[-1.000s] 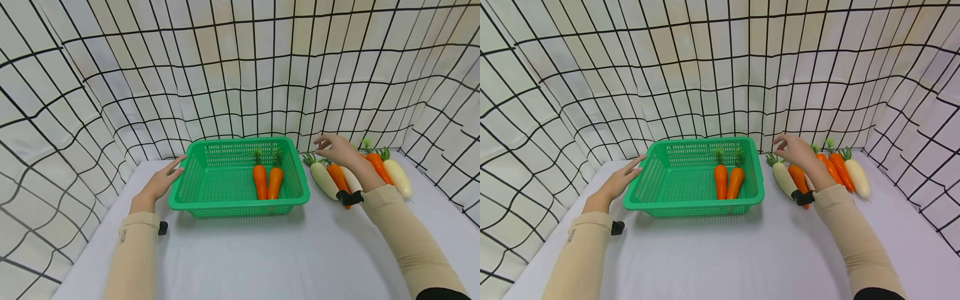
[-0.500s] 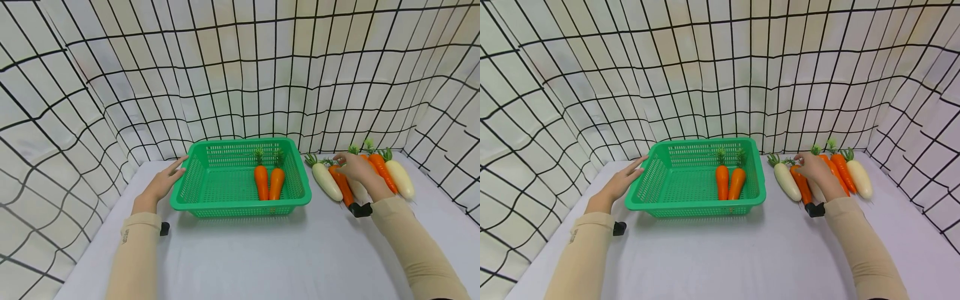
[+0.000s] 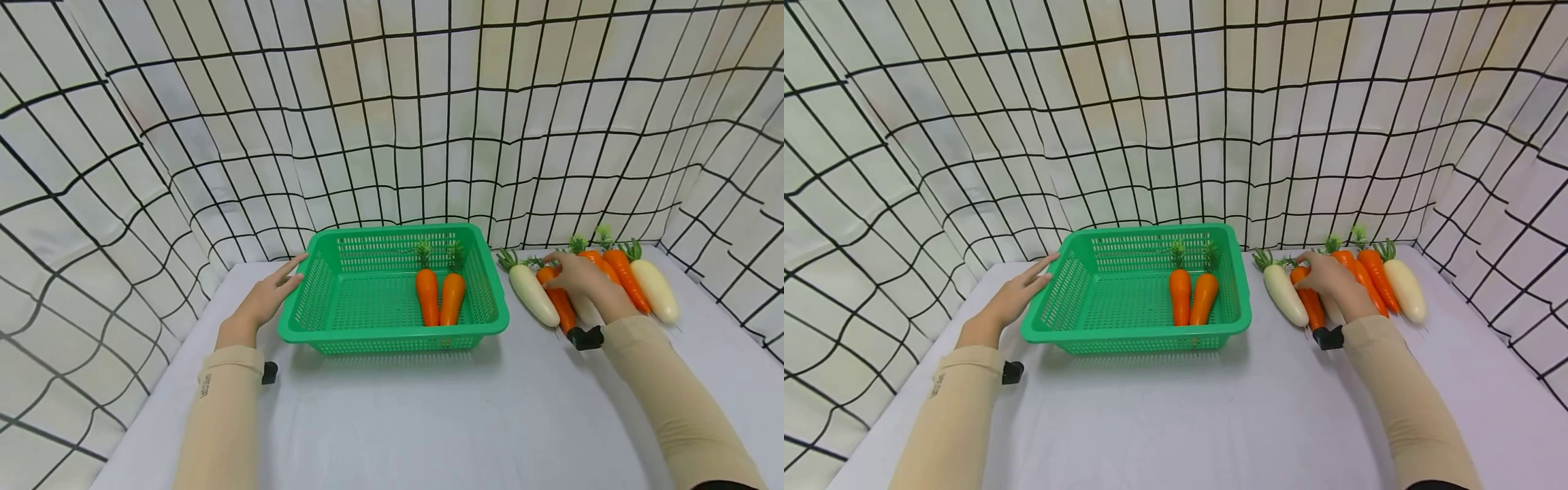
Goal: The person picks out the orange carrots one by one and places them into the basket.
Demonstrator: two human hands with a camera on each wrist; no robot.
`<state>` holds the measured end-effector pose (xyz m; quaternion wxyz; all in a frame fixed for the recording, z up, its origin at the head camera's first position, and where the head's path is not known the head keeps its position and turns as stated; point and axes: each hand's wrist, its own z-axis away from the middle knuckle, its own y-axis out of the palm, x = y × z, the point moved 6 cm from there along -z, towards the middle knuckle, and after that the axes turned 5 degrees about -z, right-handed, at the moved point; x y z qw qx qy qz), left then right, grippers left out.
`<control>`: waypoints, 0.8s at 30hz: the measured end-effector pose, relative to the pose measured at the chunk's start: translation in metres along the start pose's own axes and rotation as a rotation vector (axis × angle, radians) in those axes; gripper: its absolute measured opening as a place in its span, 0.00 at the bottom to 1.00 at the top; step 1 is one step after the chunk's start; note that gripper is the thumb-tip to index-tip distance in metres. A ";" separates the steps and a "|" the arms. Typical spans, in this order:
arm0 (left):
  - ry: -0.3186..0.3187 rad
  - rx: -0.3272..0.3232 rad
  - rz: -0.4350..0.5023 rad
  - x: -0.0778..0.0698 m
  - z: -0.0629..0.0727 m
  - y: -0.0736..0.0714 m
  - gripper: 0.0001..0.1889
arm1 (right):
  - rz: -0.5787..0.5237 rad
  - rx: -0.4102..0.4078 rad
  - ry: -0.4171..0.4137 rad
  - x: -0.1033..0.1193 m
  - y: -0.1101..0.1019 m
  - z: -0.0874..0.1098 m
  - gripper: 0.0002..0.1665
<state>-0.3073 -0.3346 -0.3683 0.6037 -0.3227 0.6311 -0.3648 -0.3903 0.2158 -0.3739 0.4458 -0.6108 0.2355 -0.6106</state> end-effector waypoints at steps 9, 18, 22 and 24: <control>0.005 -0.005 -0.001 0.000 0.000 -0.001 0.35 | 0.020 -0.013 0.011 0.002 0.004 -0.009 0.35; 0.004 -0.004 0.007 -0.003 0.001 -0.001 0.35 | -0.023 -0.050 0.038 -0.004 0.007 -0.010 0.36; 0.000 -0.005 0.007 -0.002 0.000 -0.001 0.35 | -0.073 -0.100 0.042 -0.006 0.004 -0.008 0.41; -0.005 -0.006 0.012 -0.001 0.001 -0.001 0.35 | -0.097 -0.133 0.033 -0.005 0.002 -0.008 0.42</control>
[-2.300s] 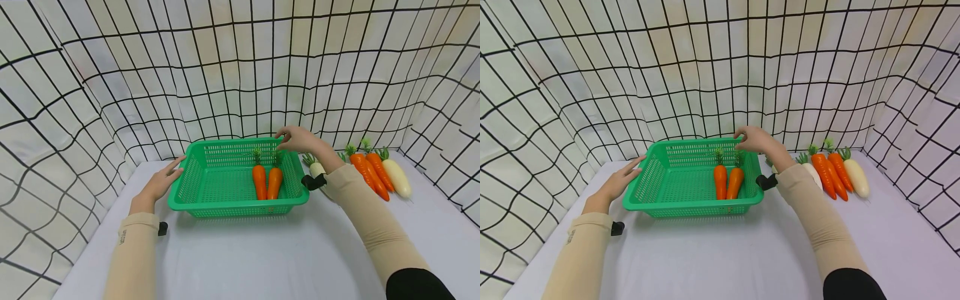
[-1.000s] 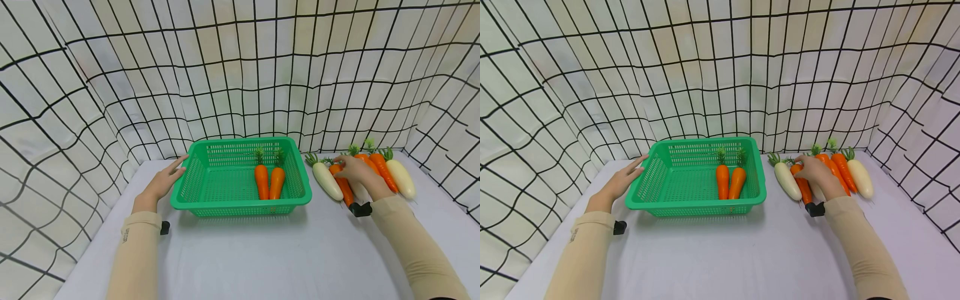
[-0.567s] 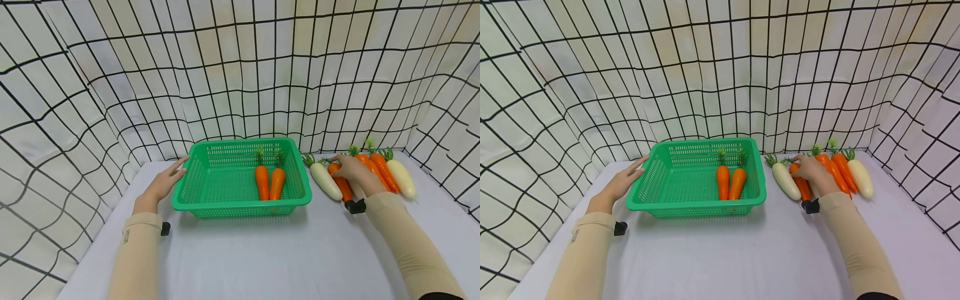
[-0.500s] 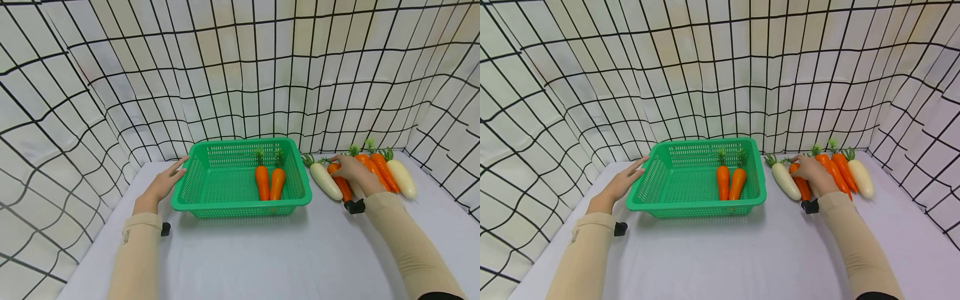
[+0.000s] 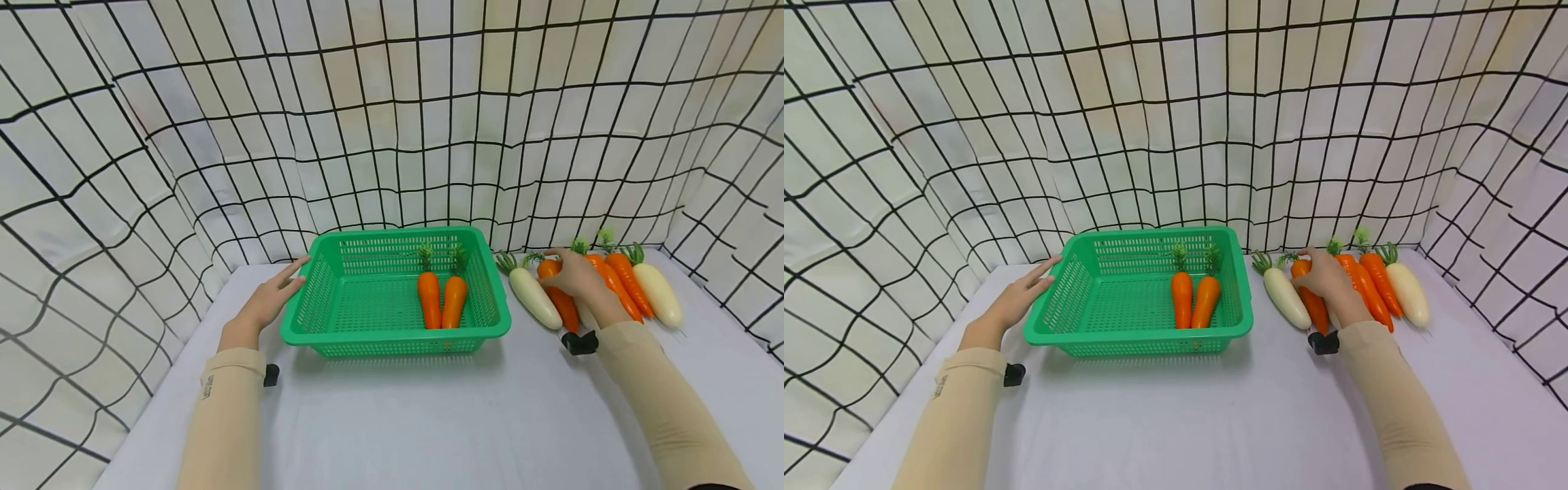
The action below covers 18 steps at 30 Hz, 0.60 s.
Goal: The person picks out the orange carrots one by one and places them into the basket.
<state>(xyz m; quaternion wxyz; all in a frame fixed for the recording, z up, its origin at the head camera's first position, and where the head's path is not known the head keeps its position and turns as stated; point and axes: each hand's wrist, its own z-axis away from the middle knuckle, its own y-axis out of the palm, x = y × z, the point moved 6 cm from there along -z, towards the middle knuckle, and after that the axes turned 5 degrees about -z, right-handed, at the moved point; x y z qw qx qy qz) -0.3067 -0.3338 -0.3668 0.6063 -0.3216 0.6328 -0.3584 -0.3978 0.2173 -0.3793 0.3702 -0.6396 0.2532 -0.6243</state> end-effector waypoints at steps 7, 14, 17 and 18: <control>0.004 -0.005 0.011 0.000 0.000 0.001 0.34 | -0.067 -0.111 -0.053 0.004 -0.006 0.005 0.43; 0.005 -0.007 0.005 0.002 0.000 0.001 0.35 | -0.080 -0.218 -0.117 0.010 -0.008 0.014 0.40; 0.002 -0.007 0.009 0.003 0.000 0.001 0.35 | -0.094 -0.237 -0.128 0.010 -0.008 0.017 0.39; 0.002 -0.007 0.009 0.003 0.000 0.001 0.35 | -0.102 -0.240 -0.130 0.010 -0.007 0.019 0.38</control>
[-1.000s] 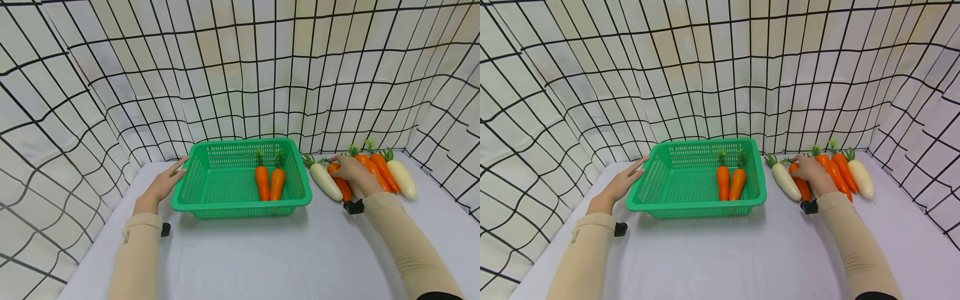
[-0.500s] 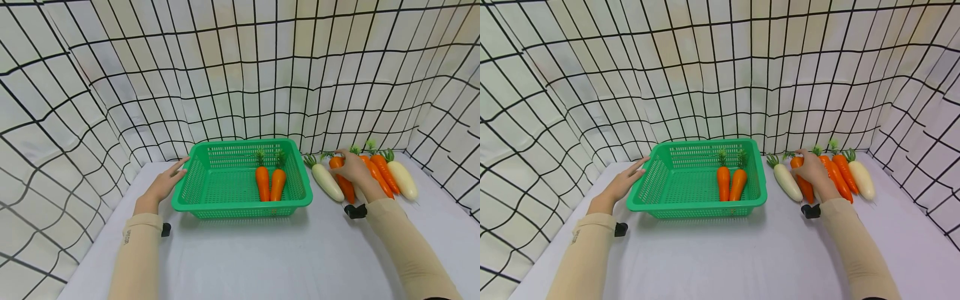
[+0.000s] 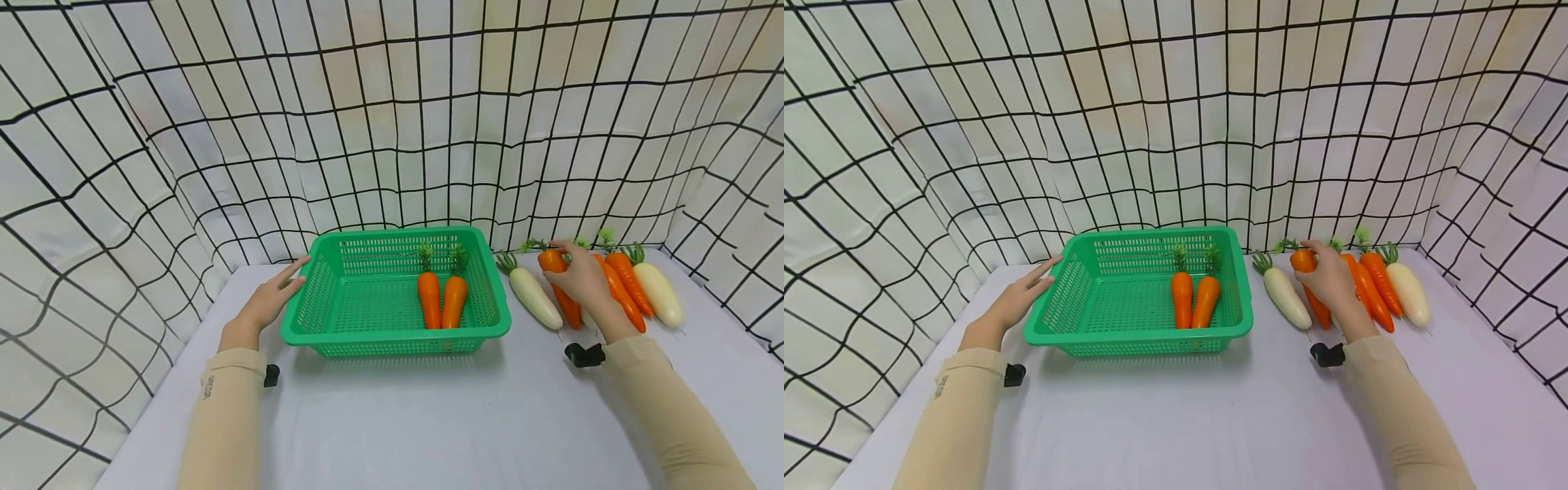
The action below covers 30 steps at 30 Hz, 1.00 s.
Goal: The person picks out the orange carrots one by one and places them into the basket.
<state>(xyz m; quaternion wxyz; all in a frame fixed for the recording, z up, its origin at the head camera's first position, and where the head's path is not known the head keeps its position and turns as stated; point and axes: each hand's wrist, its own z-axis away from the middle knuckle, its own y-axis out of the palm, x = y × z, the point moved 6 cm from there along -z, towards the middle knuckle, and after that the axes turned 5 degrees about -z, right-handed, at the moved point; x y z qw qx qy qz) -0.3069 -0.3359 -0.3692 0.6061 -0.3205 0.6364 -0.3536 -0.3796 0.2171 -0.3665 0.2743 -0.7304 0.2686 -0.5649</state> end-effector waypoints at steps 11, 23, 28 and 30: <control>0.008 0.001 -0.006 -0.001 -0.001 0.000 0.35 | -0.119 -0.104 -0.063 0.024 -0.020 0.012 0.34; 0.009 -0.006 0.001 -0.001 -0.002 -0.001 0.36 | -0.234 -0.038 -0.115 0.079 -0.044 0.007 0.37; 0.007 -0.004 -0.007 -0.001 -0.001 -0.001 0.35 | -0.251 -0.016 -0.161 0.105 -0.052 -0.003 0.37; 0.009 0.001 -0.014 -0.002 0.000 -0.001 0.35 | -0.256 -0.001 -0.187 0.116 -0.052 -0.008 0.37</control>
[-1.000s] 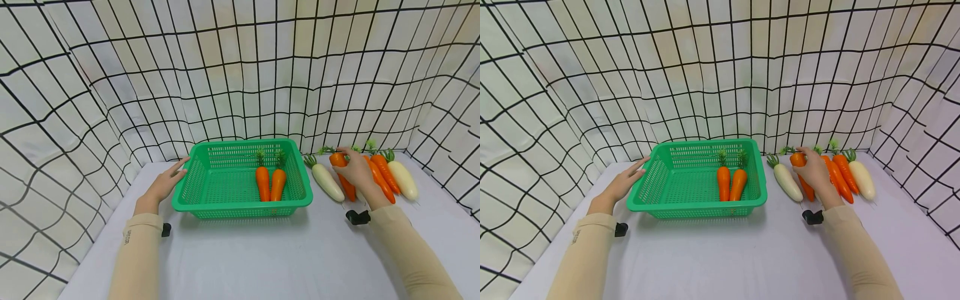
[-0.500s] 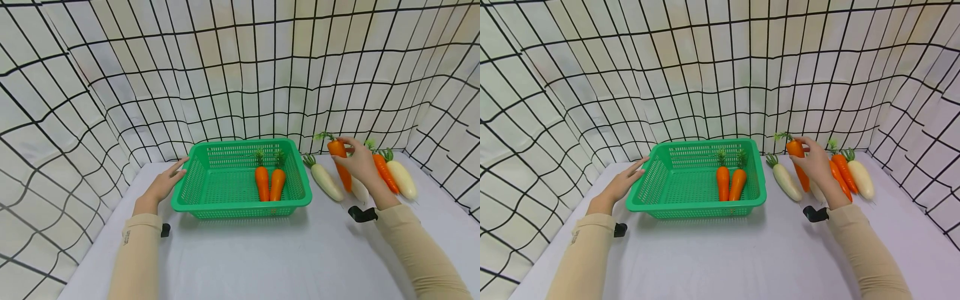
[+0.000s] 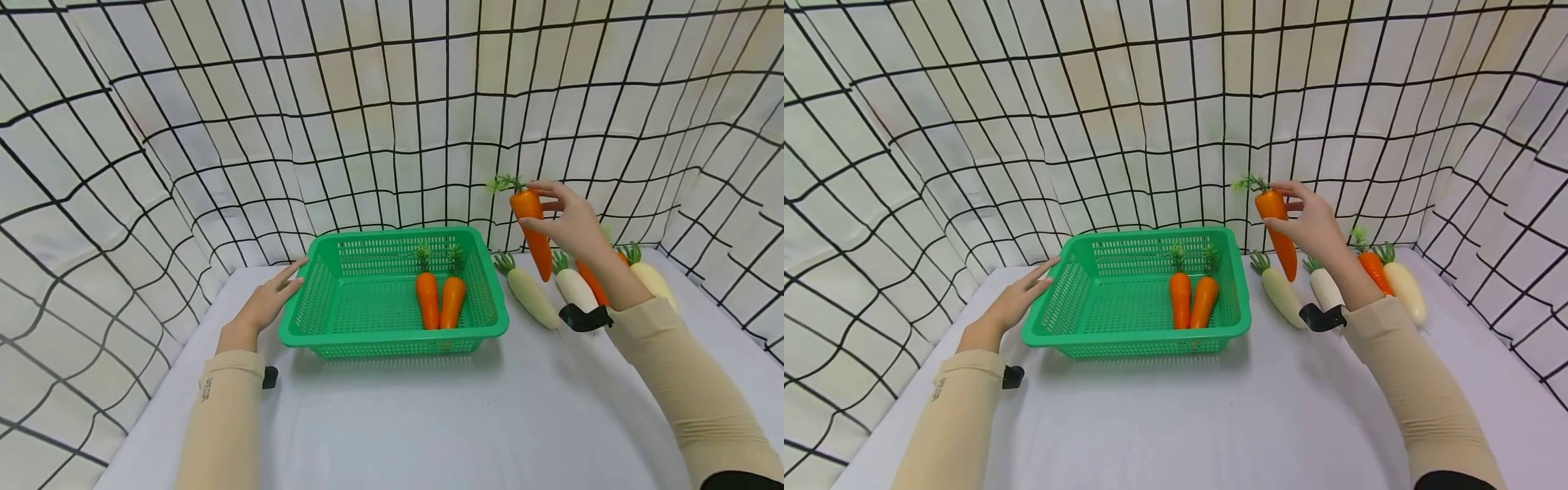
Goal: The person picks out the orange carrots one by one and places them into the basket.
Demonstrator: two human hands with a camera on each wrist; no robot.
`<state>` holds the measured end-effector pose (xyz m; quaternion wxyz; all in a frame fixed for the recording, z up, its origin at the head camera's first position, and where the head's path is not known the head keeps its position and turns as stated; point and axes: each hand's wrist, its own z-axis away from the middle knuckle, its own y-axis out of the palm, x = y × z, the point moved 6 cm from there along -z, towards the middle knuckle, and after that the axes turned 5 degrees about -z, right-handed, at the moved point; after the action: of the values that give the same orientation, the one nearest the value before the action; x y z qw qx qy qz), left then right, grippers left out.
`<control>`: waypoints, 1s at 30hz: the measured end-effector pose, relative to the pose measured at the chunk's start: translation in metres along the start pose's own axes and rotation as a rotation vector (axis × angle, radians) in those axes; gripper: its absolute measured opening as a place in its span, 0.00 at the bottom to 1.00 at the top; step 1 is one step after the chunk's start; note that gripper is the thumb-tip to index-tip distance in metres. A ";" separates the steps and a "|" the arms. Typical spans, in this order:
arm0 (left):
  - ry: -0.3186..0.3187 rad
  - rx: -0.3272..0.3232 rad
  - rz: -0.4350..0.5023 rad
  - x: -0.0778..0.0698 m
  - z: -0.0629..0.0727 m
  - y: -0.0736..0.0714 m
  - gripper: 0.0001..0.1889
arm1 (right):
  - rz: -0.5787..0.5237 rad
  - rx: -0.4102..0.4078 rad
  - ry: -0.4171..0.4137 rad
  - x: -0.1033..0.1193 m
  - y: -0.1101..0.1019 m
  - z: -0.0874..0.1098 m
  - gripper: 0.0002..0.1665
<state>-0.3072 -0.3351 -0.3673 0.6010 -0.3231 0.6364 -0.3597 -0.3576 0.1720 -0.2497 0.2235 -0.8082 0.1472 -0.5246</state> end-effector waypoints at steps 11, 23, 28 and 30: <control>-0.009 0.007 0.006 0.000 0.002 0.002 0.35 | -0.129 0.151 -0.084 0.034 0.052 -0.034 0.36; -0.012 0.011 0.009 0.000 0.001 0.002 0.35 | -0.356 0.192 -0.022 0.037 0.101 -0.050 0.41; -0.015 0.008 0.003 0.002 0.001 0.001 0.35 | -0.394 0.249 0.031 0.033 0.125 -0.058 0.44; -0.013 0.010 0.005 0.002 0.000 0.002 0.35 | -0.384 0.274 0.063 0.029 0.134 -0.061 0.44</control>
<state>-0.3075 -0.3356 -0.3701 0.6078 -0.3209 0.6313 -0.3592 -0.4016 0.0313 -0.2748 0.2227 -0.7668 -0.0748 -0.5973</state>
